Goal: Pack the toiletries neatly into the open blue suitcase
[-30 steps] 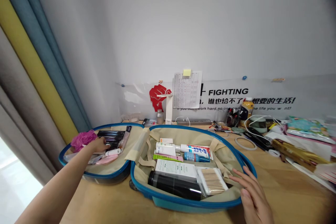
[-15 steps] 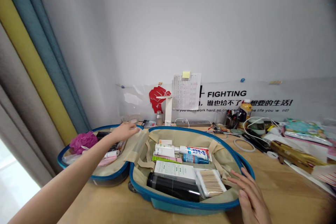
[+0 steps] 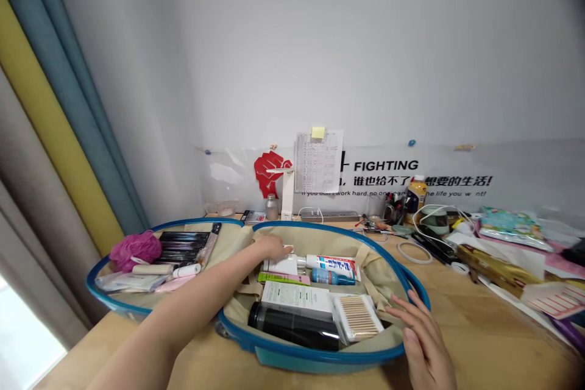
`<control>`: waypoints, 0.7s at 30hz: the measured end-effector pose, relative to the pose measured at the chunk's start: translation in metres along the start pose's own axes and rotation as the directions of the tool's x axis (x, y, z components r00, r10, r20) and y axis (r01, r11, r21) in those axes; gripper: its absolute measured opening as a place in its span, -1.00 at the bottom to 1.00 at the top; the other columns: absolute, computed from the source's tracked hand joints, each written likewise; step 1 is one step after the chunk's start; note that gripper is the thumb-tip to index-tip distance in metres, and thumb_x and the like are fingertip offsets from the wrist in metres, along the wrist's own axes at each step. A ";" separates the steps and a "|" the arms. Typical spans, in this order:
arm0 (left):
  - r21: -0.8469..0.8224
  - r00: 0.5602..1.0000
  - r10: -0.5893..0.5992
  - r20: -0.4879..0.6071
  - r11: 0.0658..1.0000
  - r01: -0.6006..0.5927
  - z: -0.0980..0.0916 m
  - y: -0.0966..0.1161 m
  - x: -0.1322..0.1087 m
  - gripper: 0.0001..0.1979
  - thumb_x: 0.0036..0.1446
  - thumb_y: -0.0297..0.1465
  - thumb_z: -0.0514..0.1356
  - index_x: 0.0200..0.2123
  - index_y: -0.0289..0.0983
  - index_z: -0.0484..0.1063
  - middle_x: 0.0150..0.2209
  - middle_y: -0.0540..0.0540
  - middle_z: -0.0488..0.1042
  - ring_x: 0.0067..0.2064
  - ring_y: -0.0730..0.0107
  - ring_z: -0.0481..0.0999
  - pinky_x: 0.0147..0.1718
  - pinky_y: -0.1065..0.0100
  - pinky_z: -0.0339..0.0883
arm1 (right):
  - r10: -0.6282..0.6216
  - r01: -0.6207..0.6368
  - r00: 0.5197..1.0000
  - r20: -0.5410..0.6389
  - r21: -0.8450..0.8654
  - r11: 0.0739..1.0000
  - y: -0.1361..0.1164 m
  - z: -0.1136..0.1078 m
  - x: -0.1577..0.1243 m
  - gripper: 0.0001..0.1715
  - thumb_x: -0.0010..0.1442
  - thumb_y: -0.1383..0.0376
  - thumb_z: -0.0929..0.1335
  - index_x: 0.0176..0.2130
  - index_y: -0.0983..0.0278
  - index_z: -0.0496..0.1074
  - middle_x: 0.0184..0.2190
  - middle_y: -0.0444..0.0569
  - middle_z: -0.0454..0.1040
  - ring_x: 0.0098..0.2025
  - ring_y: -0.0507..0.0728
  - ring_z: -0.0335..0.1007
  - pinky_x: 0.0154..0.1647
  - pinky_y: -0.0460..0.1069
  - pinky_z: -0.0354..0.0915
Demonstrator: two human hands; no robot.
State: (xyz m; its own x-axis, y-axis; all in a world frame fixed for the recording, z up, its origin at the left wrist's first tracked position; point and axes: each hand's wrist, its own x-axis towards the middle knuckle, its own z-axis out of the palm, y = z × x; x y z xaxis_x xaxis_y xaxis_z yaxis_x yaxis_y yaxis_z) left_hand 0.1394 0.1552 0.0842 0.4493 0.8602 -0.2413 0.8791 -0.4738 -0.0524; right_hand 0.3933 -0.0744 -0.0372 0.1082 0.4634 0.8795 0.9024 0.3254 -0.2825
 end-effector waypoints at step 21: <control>-0.091 0.992 0.112 0.051 0.990 -0.107 0.007 -0.013 -0.017 -0.62 0.25 -0.20 0.16 0.05 -0.28 0.35 0.00 -0.15 0.44 -0.06 0.25 0.49 -0.09 0.09 0.43 | 0.046 -0.046 0.999 -0.008 0.027 0.999 0.001 0.001 -0.001 -0.64 0.33 0.16 0.16 -0.14 0.17 0.48 -0.07 0.05 0.51 0.20 0.32 0.28 0.01 0.27 0.36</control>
State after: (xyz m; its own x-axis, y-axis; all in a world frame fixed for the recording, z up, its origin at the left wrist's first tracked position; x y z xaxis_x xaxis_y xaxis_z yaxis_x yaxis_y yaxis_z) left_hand 0.1194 0.1455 0.0822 0.5359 0.7910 -0.2950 0.8369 -0.5438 0.0623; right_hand 0.3931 -0.0737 -0.0391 0.1527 0.4712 0.8687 0.8851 0.3258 -0.3323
